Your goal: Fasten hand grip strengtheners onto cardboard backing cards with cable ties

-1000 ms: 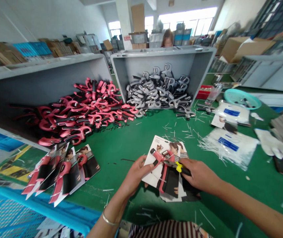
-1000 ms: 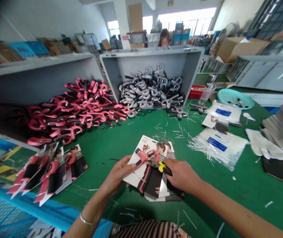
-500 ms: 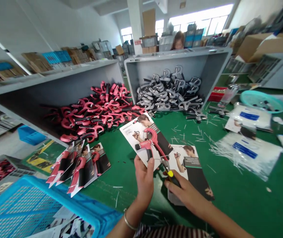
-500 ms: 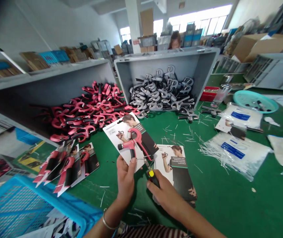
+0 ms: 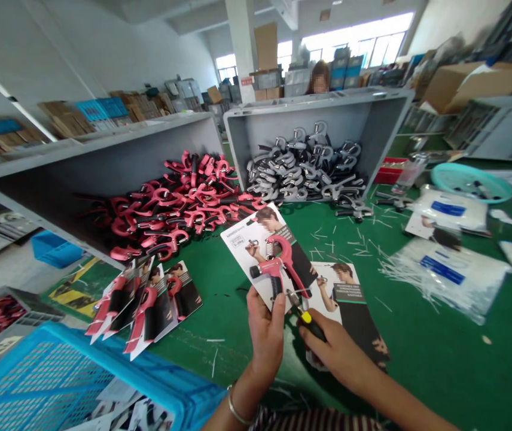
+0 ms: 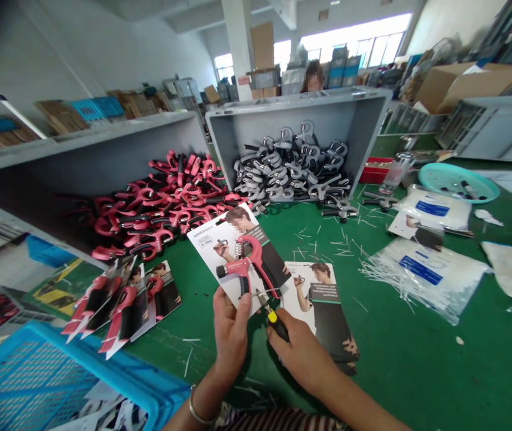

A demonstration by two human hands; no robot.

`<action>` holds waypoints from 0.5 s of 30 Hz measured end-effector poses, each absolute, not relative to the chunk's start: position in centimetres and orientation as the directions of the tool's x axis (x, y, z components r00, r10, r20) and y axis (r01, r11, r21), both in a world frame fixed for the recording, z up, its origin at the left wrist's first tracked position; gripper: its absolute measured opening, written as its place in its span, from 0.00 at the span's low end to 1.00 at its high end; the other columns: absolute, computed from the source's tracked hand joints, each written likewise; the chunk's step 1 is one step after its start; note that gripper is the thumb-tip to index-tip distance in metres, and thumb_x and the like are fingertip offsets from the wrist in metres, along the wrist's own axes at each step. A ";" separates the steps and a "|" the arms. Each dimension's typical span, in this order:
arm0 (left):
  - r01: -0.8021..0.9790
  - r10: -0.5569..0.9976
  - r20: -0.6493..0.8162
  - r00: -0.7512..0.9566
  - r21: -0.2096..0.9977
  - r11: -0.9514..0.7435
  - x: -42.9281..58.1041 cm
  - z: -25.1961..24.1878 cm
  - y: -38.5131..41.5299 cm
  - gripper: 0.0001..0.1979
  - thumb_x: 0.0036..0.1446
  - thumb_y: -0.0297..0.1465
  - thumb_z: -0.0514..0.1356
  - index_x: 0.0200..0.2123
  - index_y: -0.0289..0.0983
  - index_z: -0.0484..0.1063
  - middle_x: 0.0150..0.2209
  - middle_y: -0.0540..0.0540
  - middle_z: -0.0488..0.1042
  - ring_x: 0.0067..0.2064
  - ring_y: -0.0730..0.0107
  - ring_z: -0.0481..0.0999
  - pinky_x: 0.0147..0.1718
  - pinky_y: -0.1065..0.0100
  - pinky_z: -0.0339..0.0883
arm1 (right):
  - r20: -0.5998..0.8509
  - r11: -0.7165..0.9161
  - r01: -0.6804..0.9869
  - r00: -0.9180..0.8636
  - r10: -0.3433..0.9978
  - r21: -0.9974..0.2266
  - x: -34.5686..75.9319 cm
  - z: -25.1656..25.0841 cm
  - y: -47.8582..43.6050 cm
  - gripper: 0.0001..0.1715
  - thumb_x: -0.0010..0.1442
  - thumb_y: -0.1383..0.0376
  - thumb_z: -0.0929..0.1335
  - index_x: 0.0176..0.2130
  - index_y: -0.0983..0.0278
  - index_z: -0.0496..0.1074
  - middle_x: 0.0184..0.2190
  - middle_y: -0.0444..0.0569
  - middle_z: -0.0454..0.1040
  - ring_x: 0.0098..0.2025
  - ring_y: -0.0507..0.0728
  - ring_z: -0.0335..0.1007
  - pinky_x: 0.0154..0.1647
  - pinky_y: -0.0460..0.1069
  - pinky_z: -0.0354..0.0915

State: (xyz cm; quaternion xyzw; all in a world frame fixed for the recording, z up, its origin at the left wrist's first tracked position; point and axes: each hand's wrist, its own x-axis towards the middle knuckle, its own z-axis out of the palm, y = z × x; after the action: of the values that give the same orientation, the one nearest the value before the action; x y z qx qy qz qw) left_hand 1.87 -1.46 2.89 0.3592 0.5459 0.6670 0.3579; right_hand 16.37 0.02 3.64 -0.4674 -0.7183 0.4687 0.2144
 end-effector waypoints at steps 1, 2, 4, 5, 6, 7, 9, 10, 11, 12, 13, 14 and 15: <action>-0.094 0.870 0.079 -0.486 0.985 -0.142 2.0 3.0 -1.4 0.22 0.62 0.36 0.59 0.57 0.42 0.58 0.58 0.40 0.70 0.59 0.61 0.71 0.58 0.62 0.63 | -0.131 0.116 0.465 -0.465 0.875 -0.878 16.6 3.3 -0.2 0.14 0.64 0.56 0.63 0.39 0.62 0.70 0.33 0.48 0.76 0.36 0.59 0.72 0.41 0.53 0.66; -0.114 0.878 0.064 -0.474 0.984 -0.133 2.1 3.0 -1.3 0.21 0.62 0.36 0.59 0.56 0.41 0.59 0.57 0.40 0.70 0.58 0.61 0.71 0.58 0.61 0.63 | -0.155 0.081 0.455 -0.458 0.875 -0.887 16.9 2.9 -0.4 0.15 0.63 0.54 0.63 0.37 0.62 0.70 0.30 0.47 0.75 0.33 0.59 0.71 0.37 0.51 0.66; -0.195 0.914 0.025 -0.405 0.974 -0.113 2.6 3.0 -0.9 0.20 0.62 0.36 0.59 0.55 0.39 0.62 0.56 0.40 0.72 0.57 0.60 0.72 0.57 0.61 0.64 | -0.280 -0.070 0.426 -0.454 0.846 -0.902 17.8 1.8 -0.9 0.20 0.61 0.49 0.63 0.36 0.62 0.69 0.24 0.45 0.72 0.24 0.56 0.68 0.25 0.48 0.64; -0.243 0.933 0.009 -0.361 0.965 -0.104 2.8 3.0 -0.7 0.18 0.62 0.36 0.59 0.54 0.38 0.63 0.55 0.40 0.73 0.56 0.60 0.73 0.57 0.61 0.64 | -0.359 -0.168 0.408 -0.456 0.814 -0.897 18.1 1.1 -1.2 0.22 0.60 0.46 0.64 0.35 0.62 0.68 0.22 0.43 0.70 0.20 0.54 0.64 0.20 0.47 0.60; -0.283 0.946 -0.003 -0.323 0.955 -0.094 2.9 2.9 -0.5 0.18 0.62 0.36 0.59 0.53 0.37 0.65 0.54 0.40 0.74 0.55 0.59 0.74 0.56 0.60 0.65 | -0.425 -0.253 0.387 -0.468 0.775 -0.887 18.4 0.5 -1.4 0.23 0.59 0.44 0.64 0.34 0.62 0.67 0.20 0.42 0.69 0.17 0.51 0.61 0.17 0.45 0.57; -0.307 0.956 -0.017 -0.293 0.948 -0.077 2.8 2.8 -0.4 0.17 0.61 0.37 0.59 0.51 0.36 0.66 0.53 0.40 0.75 0.54 0.59 0.75 0.54 0.61 0.67 | -0.476 -0.323 0.369 -0.479 0.738 -0.872 18.5 0.0 -1.8 0.25 0.58 0.43 0.65 0.33 0.62 0.65 0.19 0.40 0.67 0.14 0.49 0.58 0.14 0.44 0.54; -0.303 0.962 -0.072 -0.264 0.953 -0.012 2.1 2.6 -0.9 0.19 0.59 0.38 0.62 0.51 0.36 0.67 0.50 0.40 0.77 0.49 0.58 0.77 0.48 0.62 0.71 | -0.516 -0.405 0.321 -0.509 0.689 -0.856 18.4 -0.2 -2.8 0.28 0.56 0.40 0.66 0.32 0.62 0.64 0.19 0.39 0.67 0.13 0.47 0.55 0.14 0.43 0.51; -0.276 0.954 -0.106 -0.279 0.961 0.027 1.4 2.6 -1.4 0.21 0.58 0.38 0.63 0.52 0.37 0.67 0.49 0.40 0.78 0.46 0.59 0.79 0.44 0.63 0.72 | -0.519 -0.431 0.291 -0.527 0.673 -0.854 18.3 0.0 -3.5 0.28 0.55 0.40 0.66 0.33 0.62 0.65 0.18 0.39 0.67 0.14 0.47 0.55 0.14 0.42 0.51; -0.237 0.941 -0.148 -0.304 0.969 0.076 0.4 2.6 -1.9 0.23 0.57 0.40 0.63 0.52 0.37 0.67 0.48 0.41 0.78 0.43 0.60 0.79 0.38 0.64 0.73 | -0.520 -0.458 0.258 -0.549 0.655 -0.850 18.2 0.4 -4.1 0.29 0.54 0.40 0.67 0.33 0.63 0.65 0.18 0.39 0.67 0.14 0.47 0.55 0.15 0.42 0.51; -0.180 0.911 -0.162 -0.379 0.979 0.099 -0.9 2.7 -2.4 0.24 0.55 0.41 0.64 0.52 0.38 0.67 0.47 0.42 0.78 0.40 0.61 0.80 0.34 0.66 0.73 | -0.516 -0.487 0.220 -0.571 0.638 -0.845 18.2 0.8 -4.8 0.29 0.54 0.40 0.67 0.33 0.63 0.66 0.18 0.40 0.67 0.15 0.46 0.56 0.15 0.42 0.51; -0.098 0.865 -0.135 -0.483 0.990 0.099 -2.5 2.8 -2.7 0.24 0.53 0.41 0.66 0.51 0.39 0.68 0.47 0.43 0.78 0.39 0.62 0.79 0.33 0.67 0.72 | -0.509 -0.515 0.178 -0.591 0.626 -0.839 18.4 1.3 -5.2 0.29 0.53 0.40 0.68 0.33 0.63 0.66 0.19 0.40 0.67 0.16 0.46 0.57 0.16 0.41 0.52; -0.005 0.811 -0.116 -0.573 0.990 0.138 -4.3 3.0 -2.8 0.24 0.51 0.42 0.66 0.49 0.39 0.69 0.44 0.45 0.79 0.37 0.63 0.79 0.31 0.68 0.72 | -0.507 -0.545 0.137 -0.599 0.620 -0.827 18.8 1.6 -5.4 0.30 0.53 0.40 0.68 0.33 0.64 0.66 0.19 0.40 0.67 0.17 0.46 0.57 0.17 0.41 0.52; 0.097 0.763 -0.098 -0.639 0.974 0.206 -6.2 3.1 -2.7 0.22 0.51 0.44 0.65 0.46 0.39 0.71 0.40 0.47 0.80 0.35 0.64 0.78 0.30 0.68 0.71 | -0.515 -0.570 0.108 -0.587 0.625 -0.815 19.5 1.9 -5.4 0.31 0.52 0.39 0.68 0.34 0.64 0.67 0.20 0.41 0.67 0.17 0.47 0.58 0.17 0.42 0.52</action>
State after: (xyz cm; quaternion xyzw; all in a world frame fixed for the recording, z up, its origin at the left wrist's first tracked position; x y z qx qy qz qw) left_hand -6.23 -2.65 3.13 0.3003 0.7157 0.5541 0.3008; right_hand 19.52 -5.44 1.86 -0.4230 -0.4331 0.7784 0.1661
